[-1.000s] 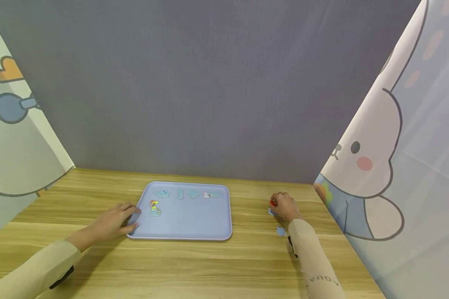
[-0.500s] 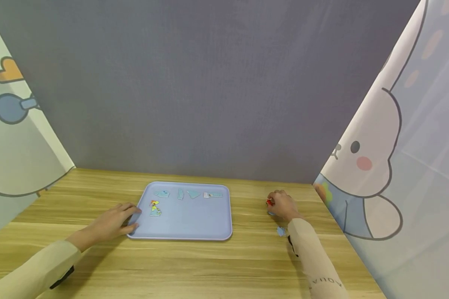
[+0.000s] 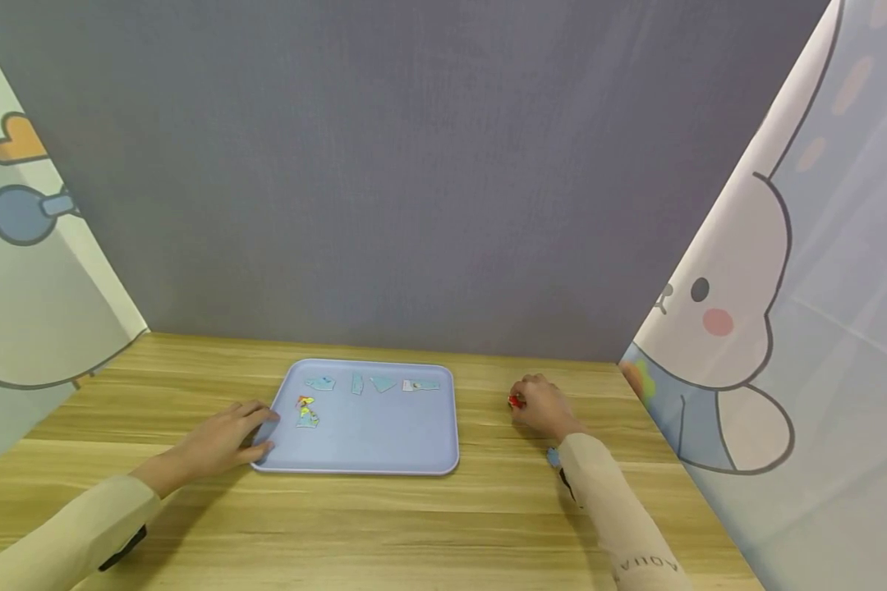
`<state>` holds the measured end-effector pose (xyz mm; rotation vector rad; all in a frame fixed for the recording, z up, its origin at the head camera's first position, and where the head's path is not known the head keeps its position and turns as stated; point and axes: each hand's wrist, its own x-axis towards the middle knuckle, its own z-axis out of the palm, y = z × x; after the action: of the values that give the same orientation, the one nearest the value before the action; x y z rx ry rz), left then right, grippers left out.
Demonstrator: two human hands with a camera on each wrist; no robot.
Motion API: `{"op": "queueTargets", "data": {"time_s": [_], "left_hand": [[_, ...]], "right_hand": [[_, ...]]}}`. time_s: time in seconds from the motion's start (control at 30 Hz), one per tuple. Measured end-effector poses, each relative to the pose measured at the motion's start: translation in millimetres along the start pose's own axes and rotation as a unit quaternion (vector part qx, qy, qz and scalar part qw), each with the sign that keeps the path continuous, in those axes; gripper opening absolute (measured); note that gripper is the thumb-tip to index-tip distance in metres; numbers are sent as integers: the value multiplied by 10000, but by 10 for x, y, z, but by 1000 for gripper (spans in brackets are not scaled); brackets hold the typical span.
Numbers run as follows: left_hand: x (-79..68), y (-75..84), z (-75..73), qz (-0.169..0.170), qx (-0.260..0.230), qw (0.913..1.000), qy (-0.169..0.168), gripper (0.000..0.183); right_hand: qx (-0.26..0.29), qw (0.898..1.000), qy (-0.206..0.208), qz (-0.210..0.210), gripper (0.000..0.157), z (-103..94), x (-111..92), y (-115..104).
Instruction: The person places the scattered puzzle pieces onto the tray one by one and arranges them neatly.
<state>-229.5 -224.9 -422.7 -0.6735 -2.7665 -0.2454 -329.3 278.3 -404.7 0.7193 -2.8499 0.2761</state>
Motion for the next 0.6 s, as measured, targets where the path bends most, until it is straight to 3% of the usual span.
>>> {"op": "queueTargets", "data": {"time_s": [0.6], "left_hand": [[-4,-14,31,7,-2,10000,72,40]], "right_hand": [[-225,9962,216,-810,20,35,128,-433]]}}
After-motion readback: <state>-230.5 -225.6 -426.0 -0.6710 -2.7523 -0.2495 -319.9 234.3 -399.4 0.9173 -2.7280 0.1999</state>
